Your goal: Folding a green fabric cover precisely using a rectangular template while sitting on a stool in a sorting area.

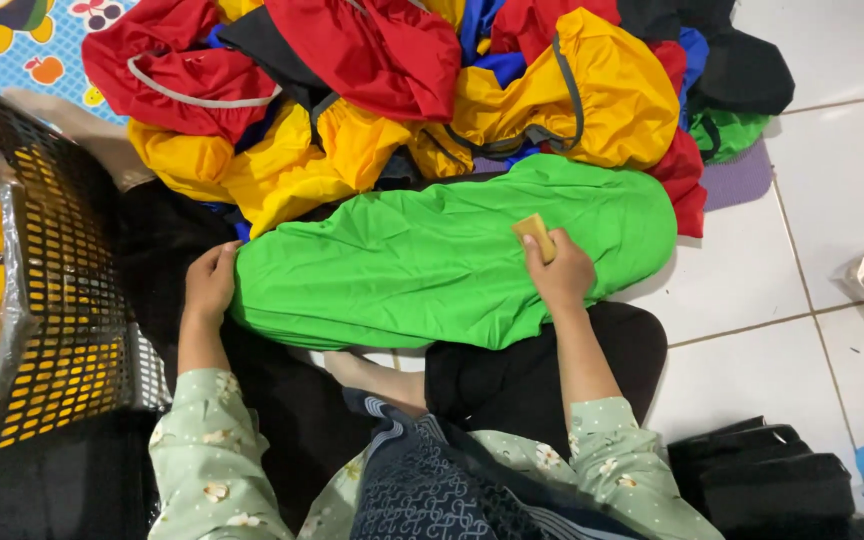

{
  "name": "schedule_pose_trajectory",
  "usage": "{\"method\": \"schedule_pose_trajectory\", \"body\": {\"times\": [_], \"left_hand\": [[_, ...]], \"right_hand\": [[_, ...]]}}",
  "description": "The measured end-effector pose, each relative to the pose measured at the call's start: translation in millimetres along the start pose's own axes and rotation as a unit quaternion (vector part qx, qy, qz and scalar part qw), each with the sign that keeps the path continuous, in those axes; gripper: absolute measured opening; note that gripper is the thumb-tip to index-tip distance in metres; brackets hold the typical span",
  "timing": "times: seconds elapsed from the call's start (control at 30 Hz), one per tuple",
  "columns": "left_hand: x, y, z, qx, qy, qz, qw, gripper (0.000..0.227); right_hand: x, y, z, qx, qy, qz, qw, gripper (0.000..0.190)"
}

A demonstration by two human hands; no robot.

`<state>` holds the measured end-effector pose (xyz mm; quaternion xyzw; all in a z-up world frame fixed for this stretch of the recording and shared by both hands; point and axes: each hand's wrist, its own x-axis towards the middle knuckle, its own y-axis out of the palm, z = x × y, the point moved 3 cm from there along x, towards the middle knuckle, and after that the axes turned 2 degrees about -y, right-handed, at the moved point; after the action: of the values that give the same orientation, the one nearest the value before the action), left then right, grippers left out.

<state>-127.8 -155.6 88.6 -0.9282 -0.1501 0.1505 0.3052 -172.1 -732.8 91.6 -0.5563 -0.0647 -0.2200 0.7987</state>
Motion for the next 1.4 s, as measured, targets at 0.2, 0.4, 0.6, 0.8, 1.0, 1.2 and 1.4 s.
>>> {"method": "schedule_pose_trajectory", "body": {"times": [0.2, 0.4, 0.6, 0.8, 1.0, 1.2, 1.4], "left_hand": [[43.6, 27.8, 32.5, -0.029, -0.124, 0.127, 0.984, 0.046], [66.2, 43.5, 87.0, -0.085, -0.119, 0.083, 0.986, 0.019], [43.1, 33.0, 52.5, -0.102, -0.091, 0.091, 0.986, 0.032], [41.8, 31.0, 46.5, -0.108, -0.083, 0.105, 0.985, 0.031], [34.4, 28.9, 16.1, -0.091, -0.108, 0.176, 0.974, 0.046], [41.5, 32.9, 34.6, -0.054, -0.086, 0.194, 0.976, 0.070], [45.4, 35.8, 73.6, -0.027, 0.018, -0.022, 0.999, 0.065]], "right_hand": [[-0.3, -1.2, 6.7, -0.011, -0.013, -0.029, 0.999, 0.035], [-2.1, 9.5, 4.5, -0.062, -0.020, -0.078, 0.995, 0.035], [-1.8, 10.5, 6.8, -0.075, -0.033, -0.097, 0.992, 0.033], [-2.2, 11.7, 5.5, -0.080, -0.039, -0.105, 0.990, 0.035], [-0.3, 7.8, 8.4, -0.070, -0.040, -0.106, 0.991, 0.031], [1.0, 5.6, 12.2, -0.082, -0.050, -0.117, 0.988, 0.030], [1.3, 4.9, 15.6, -0.091, -0.057, -0.119, 0.987, 0.031]]}}
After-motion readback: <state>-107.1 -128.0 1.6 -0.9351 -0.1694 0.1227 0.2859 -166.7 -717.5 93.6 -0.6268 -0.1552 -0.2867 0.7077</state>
